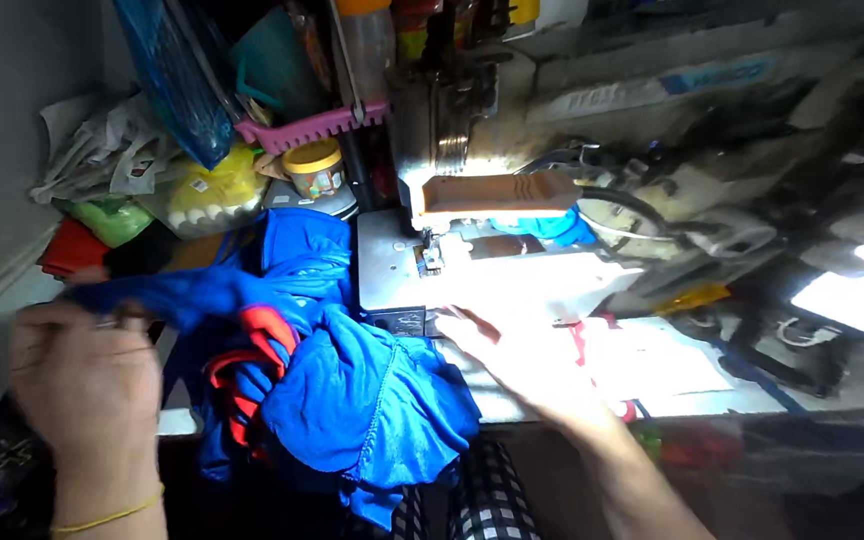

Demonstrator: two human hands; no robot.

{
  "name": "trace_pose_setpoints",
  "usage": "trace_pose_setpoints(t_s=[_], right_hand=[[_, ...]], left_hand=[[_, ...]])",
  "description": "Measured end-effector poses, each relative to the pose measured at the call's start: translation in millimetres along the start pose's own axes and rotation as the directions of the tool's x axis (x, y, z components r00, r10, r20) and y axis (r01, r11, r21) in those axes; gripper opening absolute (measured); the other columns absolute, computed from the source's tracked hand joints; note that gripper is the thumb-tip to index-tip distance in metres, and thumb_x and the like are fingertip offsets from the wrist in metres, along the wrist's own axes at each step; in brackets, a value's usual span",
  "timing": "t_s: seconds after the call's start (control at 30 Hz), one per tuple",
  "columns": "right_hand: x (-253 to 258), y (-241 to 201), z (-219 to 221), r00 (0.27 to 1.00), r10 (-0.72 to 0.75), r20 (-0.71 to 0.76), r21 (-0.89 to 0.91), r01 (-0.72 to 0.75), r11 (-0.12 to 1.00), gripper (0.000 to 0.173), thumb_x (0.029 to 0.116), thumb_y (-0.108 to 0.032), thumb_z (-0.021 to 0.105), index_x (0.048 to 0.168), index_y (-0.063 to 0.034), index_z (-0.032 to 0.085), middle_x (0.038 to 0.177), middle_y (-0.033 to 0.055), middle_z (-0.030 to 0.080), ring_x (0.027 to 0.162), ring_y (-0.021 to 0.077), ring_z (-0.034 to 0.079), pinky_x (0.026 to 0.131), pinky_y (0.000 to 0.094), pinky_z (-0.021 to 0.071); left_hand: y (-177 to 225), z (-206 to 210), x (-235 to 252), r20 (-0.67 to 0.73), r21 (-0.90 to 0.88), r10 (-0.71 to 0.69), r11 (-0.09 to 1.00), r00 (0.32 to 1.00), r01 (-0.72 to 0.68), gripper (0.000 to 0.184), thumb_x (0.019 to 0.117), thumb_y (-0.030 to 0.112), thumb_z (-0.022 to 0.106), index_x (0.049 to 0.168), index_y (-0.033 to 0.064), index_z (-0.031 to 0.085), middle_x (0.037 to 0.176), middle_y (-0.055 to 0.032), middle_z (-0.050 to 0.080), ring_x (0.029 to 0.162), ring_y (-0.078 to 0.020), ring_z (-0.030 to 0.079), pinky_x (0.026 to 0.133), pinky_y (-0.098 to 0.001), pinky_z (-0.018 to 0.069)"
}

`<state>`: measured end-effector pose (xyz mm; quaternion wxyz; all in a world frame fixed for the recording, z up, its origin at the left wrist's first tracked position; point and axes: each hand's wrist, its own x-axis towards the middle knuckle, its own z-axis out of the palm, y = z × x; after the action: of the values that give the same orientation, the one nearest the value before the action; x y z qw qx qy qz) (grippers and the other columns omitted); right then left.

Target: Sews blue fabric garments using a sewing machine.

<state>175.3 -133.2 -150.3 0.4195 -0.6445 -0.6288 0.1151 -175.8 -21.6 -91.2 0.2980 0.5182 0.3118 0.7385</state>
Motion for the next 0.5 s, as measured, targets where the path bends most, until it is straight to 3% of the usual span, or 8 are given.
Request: trace_pose_setpoints(t_s=[0.07,0.1,0.17,0.2,0.27,0.3,0.4,0.5], right_hand=[[-25.3,16.7,0.9,0.984,0.104,0.147,0.037,-0.11,0.993,0.044,0.0902,-0.056,0.066,0.117,-0.0231,0.074,0.102,-0.0062,0.07,0.091,0.0064,0.067,0.08,0.0337,0.0577],[-35.4,22.1,5.2,0.969,0.114,0.218,0.028,-0.123,0.992,0.048,0.0902,-0.056,0.066,0.117,-0.0177,0.075,0.103,-0.0004,0.072,0.092,0.0123,0.067,0.082,0.0388,0.0569],[-48.9,24.5,14.6,0.93,0.108,0.351,0.051,-0.134,0.99,0.043,0.0955,-0.045,0.065,0.114,-0.0076,0.073,0.105,0.0114,0.073,0.097,0.0252,0.07,0.087,0.0507,0.0554],[-51.9,20.4,18.5,0.928,0.074,0.364,0.094,-0.116,0.989,0.035,0.0963,-0.038,0.065,0.108,-0.0054,0.073,0.099,0.0121,0.072,0.092,0.0243,0.069,0.083,0.0478,0.0562],[-50.9,2.4,21.4,0.937,0.022,0.349,0.327,-0.144,0.934,0.025,0.0961,-0.03,0.064,0.097,-0.0066,0.071,0.085,0.0025,0.066,0.078,0.0079,0.061,0.072,0.0272,0.0521],[-49.4,-10.7,20.9,0.933,0.039,0.358,0.484,-0.221,0.846,0.017,0.0958,-0.027,0.064,0.094,-0.0102,0.069,0.079,-0.0056,0.062,0.07,-0.0015,0.057,0.064,0.017,0.0492],[-48.0,-40.8,24.3,0.899,0.092,0.429,0.798,-0.425,0.427,0.007,0.0967,-0.023,0.064,0.092,-0.0179,0.063,0.066,-0.012,0.055,0.05,-0.006,0.045,0.045,0.0114,0.0381],[-55.8,-39.6,31.2,0.903,0.041,0.427,0.86,-0.419,0.29,0.022,0.1019,-0.022,0.059,0.117,-0.0129,0.072,0.08,-0.0041,0.067,0.049,-0.0045,0.046,0.044,0.0119,0.039]], left_hand=[[2.8,-29.0,5.6,-0.251,0.215,-0.035,0.972,0.967,0.091,0.025,0.1059,0.012,0.044,0.129,0.0138,0.053,0.127,0.0058,0.059,0.113,-0.0067,0.058,0.1,-0.0316,0.0486],[6.2,-31.8,-2.1,-0.245,0.324,-0.029,0.94,0.969,0.11,0.035,0.1051,0.014,0.046,0.14,0.009,0.049,0.135,0.0022,0.054,0.119,-0.0078,0.054,0.102,-0.0325,0.0454],[13.6,-18.2,-36.7,-0.024,0.418,-0.042,0.907,0.999,0.048,0.033,0.1059,0.021,0.048,0.136,0.008,0.05,0.121,0.0056,0.057,0.106,-0.0028,0.057,0.093,-0.0259,0.0497],[15.3,-6.7,-60.3,0.16,0.397,-0.064,0.918,0.985,-0.005,0.027,0.1071,0.026,0.048,0.129,0.0114,0.055,0.112,0.0078,0.062,0.098,-0.0027,0.062,0.088,-0.0255,0.0532],[18.4,22.6,-108.1,0.522,0.337,-0.154,0.941,0.839,-0.037,0.035,0.1062,0.045,0.049,0.12,0.0169,0.063,0.107,0.0075,0.069,0.097,-0.0039,0.067,0.085,-0.0258,0.0577],[19.7,37.9,-130.9,0.622,0.311,-0.194,0.95,0.759,-0.012,0.048,0.1025,0.053,0.052,0.12,0.0106,0.066,0.11,0.002,0.071,0.099,-0.0057,0.068,0.086,-0.0259,0.0584],[27.0,63.8,-174.9,0.68,0.301,-0.318,0.943,0.661,0.144,0.084,0.091,0.06,0.065,0.133,-0.012,0.057,0.128,-0.0157,0.067,0.117,-0.012,0.065,0.102,-0.0301,0.0552],[24.4,69.0,-176.2,0.554,0.326,-0.367,0.922,0.747,0.21,0.041,0.0935,0.024,0.071,0.12,-0.0066,0.066,0.108,-0.0055,0.074,0.098,-0.0035,0.071,0.086,-0.0212,0.0599]])
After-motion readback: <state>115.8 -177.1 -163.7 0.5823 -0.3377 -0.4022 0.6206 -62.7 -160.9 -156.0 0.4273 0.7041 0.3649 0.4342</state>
